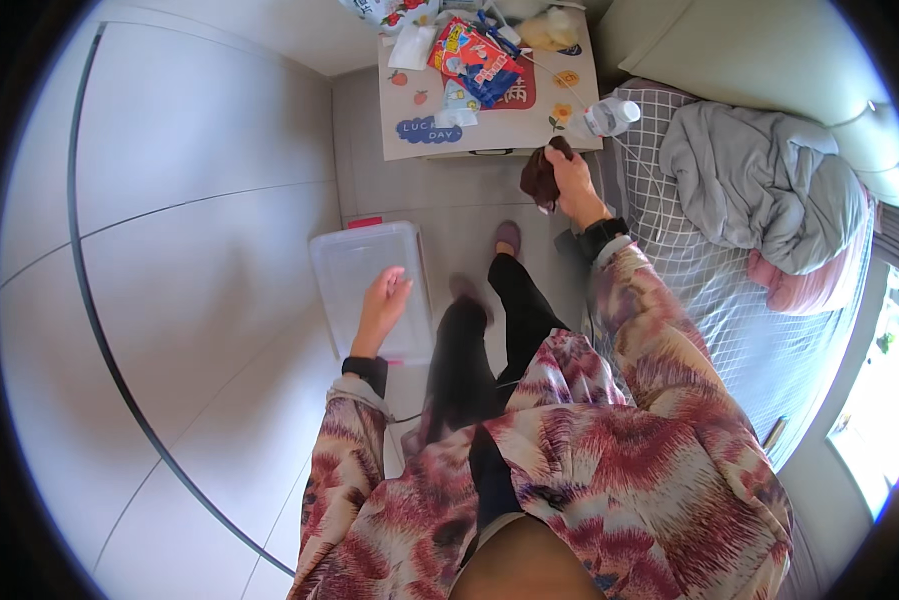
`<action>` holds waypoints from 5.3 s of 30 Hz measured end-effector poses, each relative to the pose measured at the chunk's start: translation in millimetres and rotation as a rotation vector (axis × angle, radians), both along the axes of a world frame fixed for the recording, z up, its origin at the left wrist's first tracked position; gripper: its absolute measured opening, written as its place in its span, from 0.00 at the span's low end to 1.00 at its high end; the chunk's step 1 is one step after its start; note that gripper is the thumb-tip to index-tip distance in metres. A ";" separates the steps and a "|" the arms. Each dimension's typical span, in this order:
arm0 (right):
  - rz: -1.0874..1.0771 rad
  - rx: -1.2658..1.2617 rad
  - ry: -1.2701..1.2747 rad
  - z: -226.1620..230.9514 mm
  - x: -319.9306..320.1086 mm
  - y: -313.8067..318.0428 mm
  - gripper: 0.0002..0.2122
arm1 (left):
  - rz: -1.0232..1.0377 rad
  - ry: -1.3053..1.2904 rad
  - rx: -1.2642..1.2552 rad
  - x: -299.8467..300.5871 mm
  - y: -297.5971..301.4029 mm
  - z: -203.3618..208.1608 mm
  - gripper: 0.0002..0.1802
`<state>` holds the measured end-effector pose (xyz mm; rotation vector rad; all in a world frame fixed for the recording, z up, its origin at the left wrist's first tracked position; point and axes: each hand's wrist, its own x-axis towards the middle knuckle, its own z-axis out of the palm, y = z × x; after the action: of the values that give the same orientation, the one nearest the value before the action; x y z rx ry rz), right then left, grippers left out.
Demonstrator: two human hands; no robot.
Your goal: The person cleans a window frame and sill using a cloth. The person first picks up a cloth and a bottle from a table, walks to a window, and wipes the frame, latch, and sill by hand before putting the cloth away in a cupboard.
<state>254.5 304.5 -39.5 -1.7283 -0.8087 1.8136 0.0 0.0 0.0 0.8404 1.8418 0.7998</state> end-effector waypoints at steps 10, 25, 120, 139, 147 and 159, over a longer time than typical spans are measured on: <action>0.216 0.695 -0.588 -40.6 -32.0 61.0 0.31 | -0.149 0.137 0.044 -5.1 175.2 -2.9 0.16; 0.484 0.937 -1.096 -80.1 -83.2 63.4 0.32 | -0.185 0.667 0.357 -28.6 290.4 -88.8 0.24; 0.084 0.563 -0.297 -77.7 -111.8 105.2 0.20 | -0.076 -0.163 -0.034 -83.9 334.6 -85.3 0.13; -0.397 0.354 0.130 -51.0 -155.6 123.5 0.11 | -0.167 0.426 0.368 -87.1 342.2 -85.3 0.35; 0.082 0.328 0.161 -17.9 -104.6 92.4 0.09 | -0.475 0.727 0.582 -71.6 367.1 8.8 0.48; 0.477 0.626 0.044 8.6 -111.6 80.7 0.16 | -1.101 0.763 0.327 -67.1 378.8 9.7 0.16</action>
<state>142.9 385.2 -31.0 -1.1450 -1.6646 1.6030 -67.1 378.8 9.7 2.3087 1.4443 0.0229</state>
